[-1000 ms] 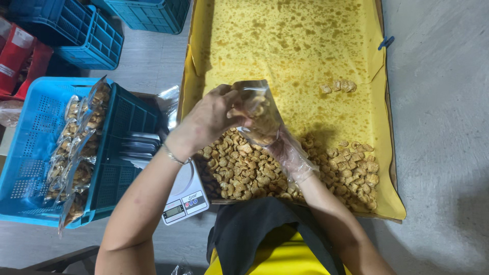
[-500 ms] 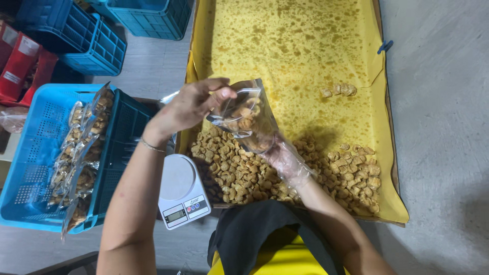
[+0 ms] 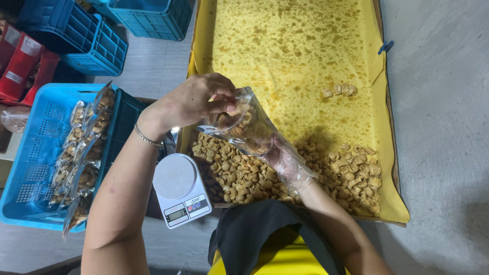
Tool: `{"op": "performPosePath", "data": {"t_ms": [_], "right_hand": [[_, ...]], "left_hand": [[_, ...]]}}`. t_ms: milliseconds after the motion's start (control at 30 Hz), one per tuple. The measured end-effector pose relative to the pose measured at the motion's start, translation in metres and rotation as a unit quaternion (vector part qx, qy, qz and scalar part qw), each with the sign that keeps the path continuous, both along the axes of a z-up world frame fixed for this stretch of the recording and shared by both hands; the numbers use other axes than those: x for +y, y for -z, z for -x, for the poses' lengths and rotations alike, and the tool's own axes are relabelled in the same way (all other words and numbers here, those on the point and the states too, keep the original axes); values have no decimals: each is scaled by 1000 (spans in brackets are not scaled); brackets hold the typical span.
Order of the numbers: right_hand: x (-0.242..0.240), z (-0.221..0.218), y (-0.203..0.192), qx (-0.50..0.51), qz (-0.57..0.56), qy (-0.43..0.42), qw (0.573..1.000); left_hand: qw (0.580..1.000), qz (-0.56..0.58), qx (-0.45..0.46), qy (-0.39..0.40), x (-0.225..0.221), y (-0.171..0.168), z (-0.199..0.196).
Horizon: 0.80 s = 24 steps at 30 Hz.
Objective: The person scoops fried snack pieces from a yellow tray into clear plastic bags using a metal scoop, weighs each bag on a digital scale, and places the filled bags into a blue basket. The process repeats continuously throughout the clip.
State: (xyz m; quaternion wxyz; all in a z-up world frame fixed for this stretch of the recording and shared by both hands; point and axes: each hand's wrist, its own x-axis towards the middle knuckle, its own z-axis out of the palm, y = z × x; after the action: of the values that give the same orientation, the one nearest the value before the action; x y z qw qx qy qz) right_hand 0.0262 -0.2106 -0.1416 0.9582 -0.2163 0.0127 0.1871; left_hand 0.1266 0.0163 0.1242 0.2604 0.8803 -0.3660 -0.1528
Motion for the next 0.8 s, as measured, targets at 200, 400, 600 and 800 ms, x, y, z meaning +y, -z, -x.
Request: {"op": "performPosePath", "data": {"t_ms": [200,400,600,800], "right_hand": [[3,1,-11,-10,4,-4,1000],[1,1,-19,7,21,9,1000],[11,0,-3,41,-8,21,999],[29,8,-32,29,-75,-23,996]], "left_hand": [[997,-51,-55,-7,-29,3,12],[993,32,-39,-109,-27,1,9],[973,130,-189,10,-8,10,20],[991,80,-52,-99,-12,37,20]]}}
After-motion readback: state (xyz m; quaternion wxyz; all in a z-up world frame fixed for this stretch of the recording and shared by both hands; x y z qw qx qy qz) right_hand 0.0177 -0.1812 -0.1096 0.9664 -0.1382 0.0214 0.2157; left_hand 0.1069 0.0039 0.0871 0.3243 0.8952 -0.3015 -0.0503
